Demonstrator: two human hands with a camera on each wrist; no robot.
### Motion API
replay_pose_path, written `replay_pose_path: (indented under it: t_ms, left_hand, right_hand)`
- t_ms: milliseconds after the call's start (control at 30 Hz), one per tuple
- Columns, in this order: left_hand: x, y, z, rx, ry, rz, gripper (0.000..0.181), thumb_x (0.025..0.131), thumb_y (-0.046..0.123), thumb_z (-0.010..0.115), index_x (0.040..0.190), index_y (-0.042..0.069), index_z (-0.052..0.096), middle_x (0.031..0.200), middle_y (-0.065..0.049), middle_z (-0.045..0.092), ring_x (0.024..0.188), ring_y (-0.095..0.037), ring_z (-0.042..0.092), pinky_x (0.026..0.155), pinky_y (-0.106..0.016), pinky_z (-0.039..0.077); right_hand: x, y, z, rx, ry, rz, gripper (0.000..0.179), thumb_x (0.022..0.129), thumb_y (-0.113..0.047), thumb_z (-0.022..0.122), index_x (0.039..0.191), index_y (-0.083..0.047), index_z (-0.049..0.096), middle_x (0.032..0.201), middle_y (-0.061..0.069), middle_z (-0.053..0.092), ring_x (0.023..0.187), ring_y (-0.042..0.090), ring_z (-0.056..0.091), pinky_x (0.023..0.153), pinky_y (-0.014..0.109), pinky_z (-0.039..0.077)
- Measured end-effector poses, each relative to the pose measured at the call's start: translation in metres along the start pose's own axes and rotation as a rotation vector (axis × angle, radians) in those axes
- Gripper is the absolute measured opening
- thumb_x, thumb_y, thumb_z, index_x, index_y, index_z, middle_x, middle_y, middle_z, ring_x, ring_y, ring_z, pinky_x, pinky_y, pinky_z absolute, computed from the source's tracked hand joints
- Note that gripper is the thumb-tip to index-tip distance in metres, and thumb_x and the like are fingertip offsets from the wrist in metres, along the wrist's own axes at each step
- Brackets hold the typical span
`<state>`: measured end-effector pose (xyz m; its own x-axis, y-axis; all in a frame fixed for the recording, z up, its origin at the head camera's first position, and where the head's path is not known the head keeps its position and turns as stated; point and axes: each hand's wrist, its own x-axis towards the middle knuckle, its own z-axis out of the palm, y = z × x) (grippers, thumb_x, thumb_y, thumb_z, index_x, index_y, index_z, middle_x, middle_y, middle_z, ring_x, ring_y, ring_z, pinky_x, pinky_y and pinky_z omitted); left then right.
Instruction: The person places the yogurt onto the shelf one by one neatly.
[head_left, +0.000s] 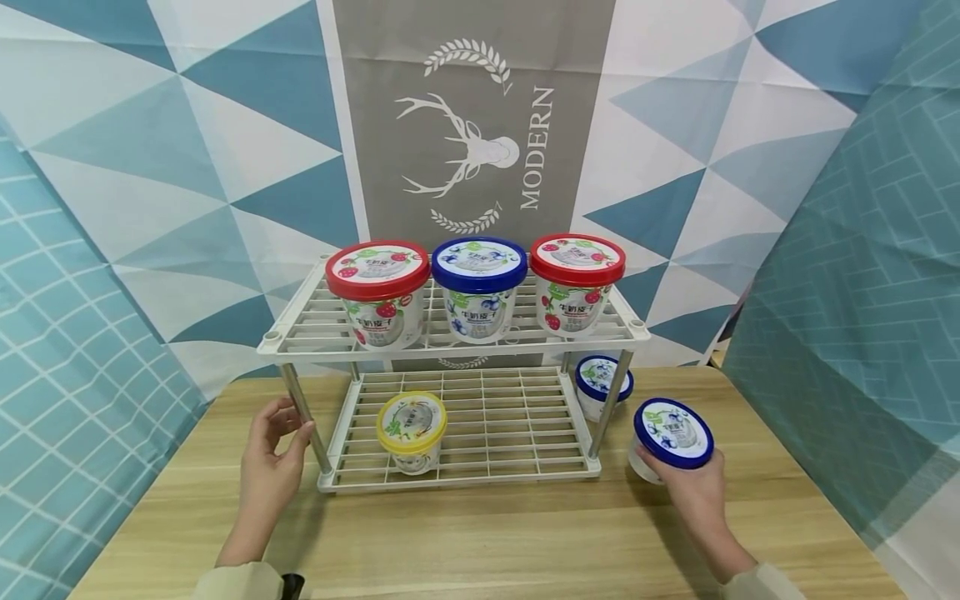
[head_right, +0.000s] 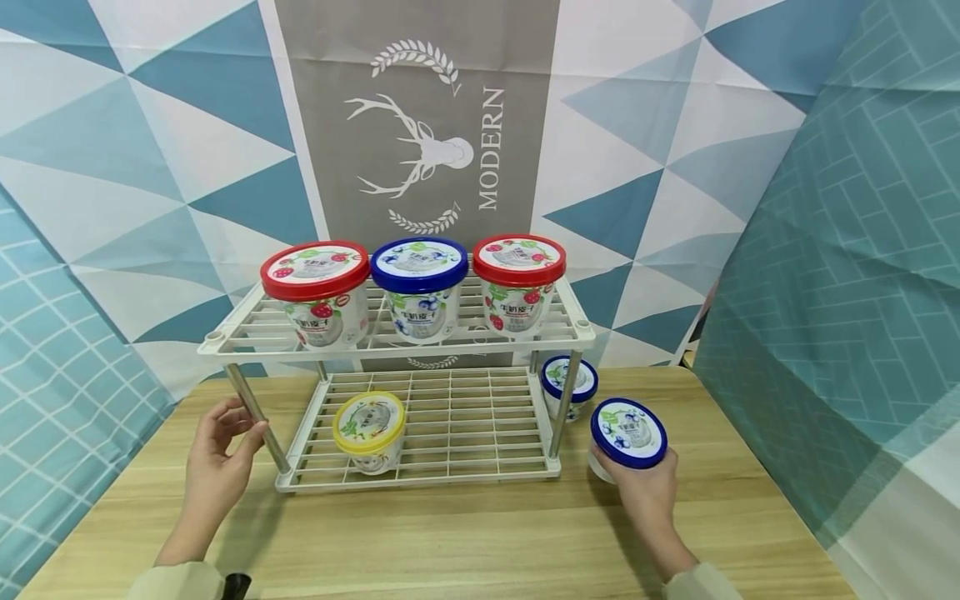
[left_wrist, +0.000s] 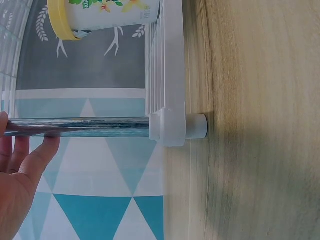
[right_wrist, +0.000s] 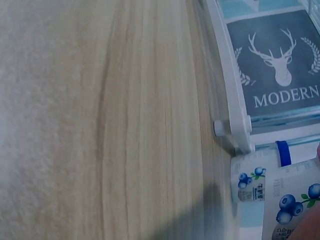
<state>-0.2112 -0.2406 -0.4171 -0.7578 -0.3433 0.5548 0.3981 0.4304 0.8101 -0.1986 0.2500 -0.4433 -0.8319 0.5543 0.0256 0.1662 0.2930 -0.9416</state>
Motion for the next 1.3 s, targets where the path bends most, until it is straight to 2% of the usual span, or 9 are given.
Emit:
replay_pose_path:
  t_ms: [433,633,833,1067,1300]
  left_hand:
    - [0.001,-0.001,-0.001,-0.001,0.005,-0.001,0.04,0.083,-0.014,0.059,0.12,-0.006,0.046,0.093,0.017,0.051,0.083,0.006,0.053,0.065,-0.003,0.048]
    - [0.001,-0.001,-0.001,-0.013,0.006,0.016,0.04,0.083,-0.015,0.059,0.12,-0.006,0.046,0.093,0.017,0.051,0.082,0.006,0.053,0.064,-0.003,0.048]
    - [0.001,0.001,-0.001,-0.009,-0.001,0.005,0.041,0.083,-0.013,0.059,0.122,-0.006,0.046,0.094,0.017,0.051,0.083,0.006,0.053,0.065,-0.003,0.048]
    - [0.001,0.0,0.0,-0.01,-0.012,-0.008,0.041,0.084,-0.012,0.059,0.122,-0.005,0.045,0.095,0.017,0.05,0.085,0.005,0.052,0.065,-0.002,0.047]
    - [0.0,0.002,-0.001,-0.001,-0.018,-0.026,0.04,0.085,-0.012,0.058,0.123,-0.004,0.045,0.095,0.018,0.049,0.085,0.005,0.052,0.065,-0.003,0.048]
  right_hand:
    - [-0.017,-0.007,0.002,-0.029,0.011,-0.052,0.109,0.063,-0.027,0.087,0.141,0.005,0.018,0.137,0.03,0.035,0.126,0.042,0.037,0.106,0.058,0.032]
    - [-0.027,-0.01,0.002,-0.042,-0.007,-0.056,0.11,0.063,-0.026,0.087,0.142,0.006,0.017,0.137,0.032,0.033,0.126,0.045,0.035,0.105,0.06,0.031]
    - [-0.036,-0.013,0.006,-0.019,-0.016,-0.084,0.107,0.062,-0.024,0.088,0.14,0.005,0.021,0.135,0.028,0.038,0.124,0.041,0.039,0.104,0.058,0.034]
    - [-0.046,-0.016,0.007,-0.07,-0.039,-0.065,0.11,0.061,-0.028,0.088,0.14,0.008,0.02,0.134,0.031,0.037,0.124,0.044,0.038,0.105,0.059,0.032]
    - [-0.055,-0.019,0.011,-0.072,-0.071,-0.051,0.112,0.061,-0.028,0.088,0.14,0.009,0.018,0.135,0.033,0.035,0.125,0.046,0.037,0.106,0.059,0.03]
